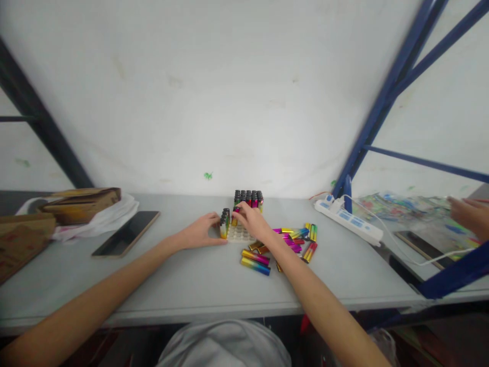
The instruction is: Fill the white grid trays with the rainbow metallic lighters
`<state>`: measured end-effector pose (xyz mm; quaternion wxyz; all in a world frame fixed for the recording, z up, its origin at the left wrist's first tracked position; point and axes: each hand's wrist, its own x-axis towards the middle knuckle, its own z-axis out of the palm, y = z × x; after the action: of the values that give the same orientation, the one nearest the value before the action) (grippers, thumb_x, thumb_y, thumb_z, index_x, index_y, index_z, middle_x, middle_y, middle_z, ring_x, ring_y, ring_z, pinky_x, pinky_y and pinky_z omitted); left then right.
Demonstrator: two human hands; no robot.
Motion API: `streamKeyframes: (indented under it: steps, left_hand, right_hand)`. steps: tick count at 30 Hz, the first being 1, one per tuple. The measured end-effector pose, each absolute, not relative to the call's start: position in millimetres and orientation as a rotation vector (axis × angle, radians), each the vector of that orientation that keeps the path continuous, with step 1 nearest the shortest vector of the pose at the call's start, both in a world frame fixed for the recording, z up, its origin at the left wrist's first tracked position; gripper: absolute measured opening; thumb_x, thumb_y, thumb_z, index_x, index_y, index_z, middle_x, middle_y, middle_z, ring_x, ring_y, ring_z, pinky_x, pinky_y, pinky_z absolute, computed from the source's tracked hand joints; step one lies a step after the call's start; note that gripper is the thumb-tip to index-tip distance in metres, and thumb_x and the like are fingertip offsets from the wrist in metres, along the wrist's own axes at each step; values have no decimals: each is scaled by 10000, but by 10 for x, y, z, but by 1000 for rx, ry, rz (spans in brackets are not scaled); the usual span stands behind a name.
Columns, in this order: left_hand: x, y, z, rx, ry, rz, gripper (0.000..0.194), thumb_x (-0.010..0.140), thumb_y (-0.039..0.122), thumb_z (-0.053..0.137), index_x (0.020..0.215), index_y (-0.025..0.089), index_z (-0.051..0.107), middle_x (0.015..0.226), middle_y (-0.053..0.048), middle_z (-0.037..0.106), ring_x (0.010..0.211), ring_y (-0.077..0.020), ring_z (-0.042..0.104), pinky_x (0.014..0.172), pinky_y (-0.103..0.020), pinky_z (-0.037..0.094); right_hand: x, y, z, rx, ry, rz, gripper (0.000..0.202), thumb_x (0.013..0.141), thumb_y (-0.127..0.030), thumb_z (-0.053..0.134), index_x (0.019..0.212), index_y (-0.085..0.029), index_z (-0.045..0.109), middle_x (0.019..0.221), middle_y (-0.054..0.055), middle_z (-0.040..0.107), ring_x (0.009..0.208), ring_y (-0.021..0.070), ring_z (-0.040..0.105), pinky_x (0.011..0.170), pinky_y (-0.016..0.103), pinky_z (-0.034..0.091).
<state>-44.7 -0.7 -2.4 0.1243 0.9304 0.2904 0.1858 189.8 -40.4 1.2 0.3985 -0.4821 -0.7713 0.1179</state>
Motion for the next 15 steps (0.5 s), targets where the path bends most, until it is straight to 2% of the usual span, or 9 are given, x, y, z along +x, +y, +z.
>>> streamKeyframes:
  steps: [5,10,15]
  left_hand:
    - [-447,-6,-29,2705,854,547,586,745,701,697,994,171,693,1012,-102,656,945,-284,627,861,-385,522]
    - [-451,-5,-24,2694,847,535,569,751,693,697,982,172,681,1006,-96,648,925,-271,628,862,-380,524]
    - [-447,-12,-15,2689,861,544,570,738,692,705,976,174,687,1000,-99,651,927,-282,632,833,-377,526]
  right_hand:
    - [1875,-380,-39,-1179,-2033,313,216,992,-364,574,1144,-212,555,872,43,753,820,214,719,741,301,510]
    - [1904,-330,-97,-1178,-1922,413,252,973,-389,585,1142,-211,531,836,29,740,757,209,706,698,306,522]
    - [1906,-325,-128,-1218,-1993,446,196,962,-311,613,1128,-227,548,857,28,751,785,214,710,716,311,521]
